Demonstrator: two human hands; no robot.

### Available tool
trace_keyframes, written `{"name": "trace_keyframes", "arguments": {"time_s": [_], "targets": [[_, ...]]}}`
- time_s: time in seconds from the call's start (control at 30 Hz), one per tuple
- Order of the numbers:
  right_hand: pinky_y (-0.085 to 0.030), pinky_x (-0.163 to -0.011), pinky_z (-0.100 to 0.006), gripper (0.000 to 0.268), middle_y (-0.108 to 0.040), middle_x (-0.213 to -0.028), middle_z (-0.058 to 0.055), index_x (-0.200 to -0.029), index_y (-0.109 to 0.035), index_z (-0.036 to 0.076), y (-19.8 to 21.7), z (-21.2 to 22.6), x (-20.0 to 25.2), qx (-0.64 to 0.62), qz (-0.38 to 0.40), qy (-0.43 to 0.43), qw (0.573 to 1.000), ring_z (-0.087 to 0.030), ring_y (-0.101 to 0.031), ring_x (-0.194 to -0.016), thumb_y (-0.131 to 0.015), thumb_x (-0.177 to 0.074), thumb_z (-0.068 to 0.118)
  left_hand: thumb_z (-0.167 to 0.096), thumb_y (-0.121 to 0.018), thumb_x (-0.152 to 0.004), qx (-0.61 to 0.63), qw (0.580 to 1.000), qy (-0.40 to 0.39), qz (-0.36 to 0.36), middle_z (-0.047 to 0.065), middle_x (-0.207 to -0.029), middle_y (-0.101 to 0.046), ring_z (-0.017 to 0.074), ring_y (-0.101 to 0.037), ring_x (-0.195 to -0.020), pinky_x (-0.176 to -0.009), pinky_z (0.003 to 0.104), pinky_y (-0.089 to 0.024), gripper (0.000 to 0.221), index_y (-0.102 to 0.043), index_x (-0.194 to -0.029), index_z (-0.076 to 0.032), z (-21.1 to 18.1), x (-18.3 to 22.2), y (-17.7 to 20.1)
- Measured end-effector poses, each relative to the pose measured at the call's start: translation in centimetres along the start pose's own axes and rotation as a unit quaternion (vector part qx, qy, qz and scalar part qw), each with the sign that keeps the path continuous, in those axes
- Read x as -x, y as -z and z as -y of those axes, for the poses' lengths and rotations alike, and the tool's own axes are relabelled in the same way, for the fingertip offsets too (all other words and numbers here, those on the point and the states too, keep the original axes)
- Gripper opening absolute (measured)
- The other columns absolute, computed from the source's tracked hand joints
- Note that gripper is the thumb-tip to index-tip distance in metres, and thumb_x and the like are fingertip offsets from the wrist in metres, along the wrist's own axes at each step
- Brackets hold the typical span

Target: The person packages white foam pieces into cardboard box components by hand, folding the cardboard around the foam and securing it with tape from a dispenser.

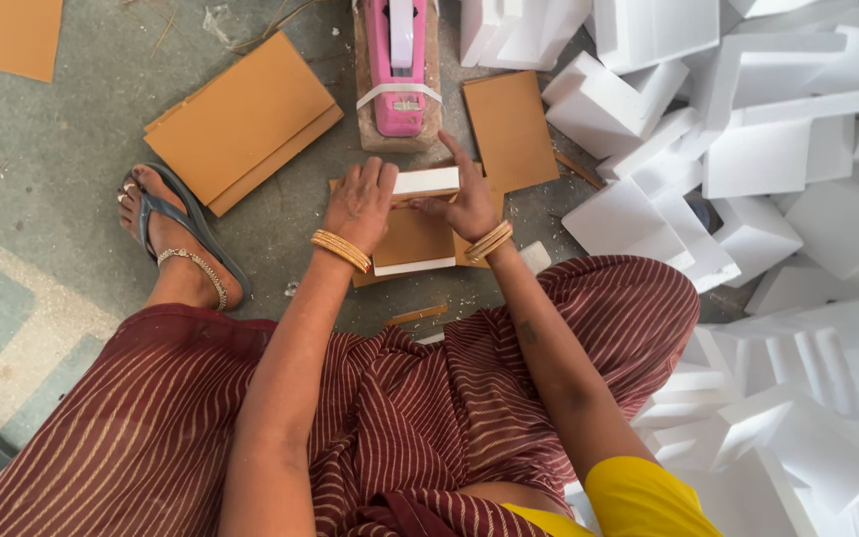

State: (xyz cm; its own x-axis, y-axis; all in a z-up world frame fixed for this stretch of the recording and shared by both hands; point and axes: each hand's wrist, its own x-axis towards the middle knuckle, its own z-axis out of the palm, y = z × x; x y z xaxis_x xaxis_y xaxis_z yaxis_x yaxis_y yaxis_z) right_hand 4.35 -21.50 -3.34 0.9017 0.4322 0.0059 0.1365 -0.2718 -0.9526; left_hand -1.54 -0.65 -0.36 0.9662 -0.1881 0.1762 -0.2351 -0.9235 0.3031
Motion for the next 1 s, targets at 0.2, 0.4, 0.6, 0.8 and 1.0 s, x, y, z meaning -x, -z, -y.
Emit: {"name": "trace_keyframes", "arguments": {"time_s": [0.2, 0.4, 0.6, 0.8, 1.0], "targets": [[-0.037, -0.109, -0.049, 0.105, -0.071, -0.123, -0.012, -0.152, -0.046, 0.012, -1.2, -3.8, 0.4, 0.187, -0.037, 0.016, 0.981, -0.035, -0.060, -0.120, -0.096, -0.064, 0.042, -0.007, -0.075, -0.080, 0.015, 0.999, -0.021, -0.047, 0.013, -0.110, -0.055, 0.0331, -0.057, -0.100, -0.090, 0.046, -0.050, 0.045, -0.053, -0.119, -0.005, -0.5, 0.4, 0.3], [-0.035, -0.107, -0.051, 0.097, -0.066, -0.127, -0.017, -0.148, -0.047, 0.010, -2.1, -3.4, 2.0, 0.300, -0.079, 0.012, 0.951, -0.040, -0.052, -0.125, -0.091, -0.072, 0.052, -0.015, -0.076, -0.085, 0.023, 0.996, 0.001, -0.090, 0.015, -0.112, -0.057, 0.0344, -0.059, -0.103, -0.091, 0.046, -0.050, 0.044, -0.053, -0.121, -0.004, -0.9, 2.2, 0.2], [-0.056, -0.094, -0.043, 0.085, -0.071, -0.117, -0.016, -0.151, -0.042, 0.006, -1.9, 0.2, 4.1, 0.073, -0.057, -0.104, 0.990, -0.031, -0.072, -0.108, -0.084, -0.084, 0.037, -0.028, -0.075, -0.096, 0.128, 0.945, 0.196, -0.228, 0.019, -0.113, -0.060, 0.0400, -0.063, -0.102, -0.082, 0.050, -0.053, 0.046, -0.050, -0.126, -0.003, 0.2, 6.4, -1.2], [-0.057, -0.091, -0.038, 0.101, -0.071, -0.115, -0.021, -0.158, -0.029, 0.003, -0.8, 6.2, 4.7, -0.124, -0.102, -0.050, 0.986, -0.032, -0.071, -0.103, -0.088, -0.078, 0.023, -0.040, -0.074, -0.100, 0.384, 0.805, 0.399, -0.214, 0.018, -0.125, -0.068, 0.0307, -0.069, -0.114, -0.095, 0.044, -0.055, 0.058, -0.048, -0.136, -0.003, -0.6, 9.5, -9.6], [-0.051, -0.094, -0.051, 0.094, -0.061, -0.132, -0.029, -0.157, -0.029, 0.011, 0.7, 9.7, 5.3, 0.202, 0.030, 0.075, 0.976, -0.049, -0.062, -0.115, -0.085, -0.081, 0.014, -0.038, -0.078, -0.089, 0.646, 0.563, 0.431, -0.283, 0.010, -0.138, -0.058, 0.0241, -0.062, -0.121, -0.084, 0.040, -0.055, 0.079, -0.032, -0.148, -0.013, -4.6, 10.3, -17.9]]}}
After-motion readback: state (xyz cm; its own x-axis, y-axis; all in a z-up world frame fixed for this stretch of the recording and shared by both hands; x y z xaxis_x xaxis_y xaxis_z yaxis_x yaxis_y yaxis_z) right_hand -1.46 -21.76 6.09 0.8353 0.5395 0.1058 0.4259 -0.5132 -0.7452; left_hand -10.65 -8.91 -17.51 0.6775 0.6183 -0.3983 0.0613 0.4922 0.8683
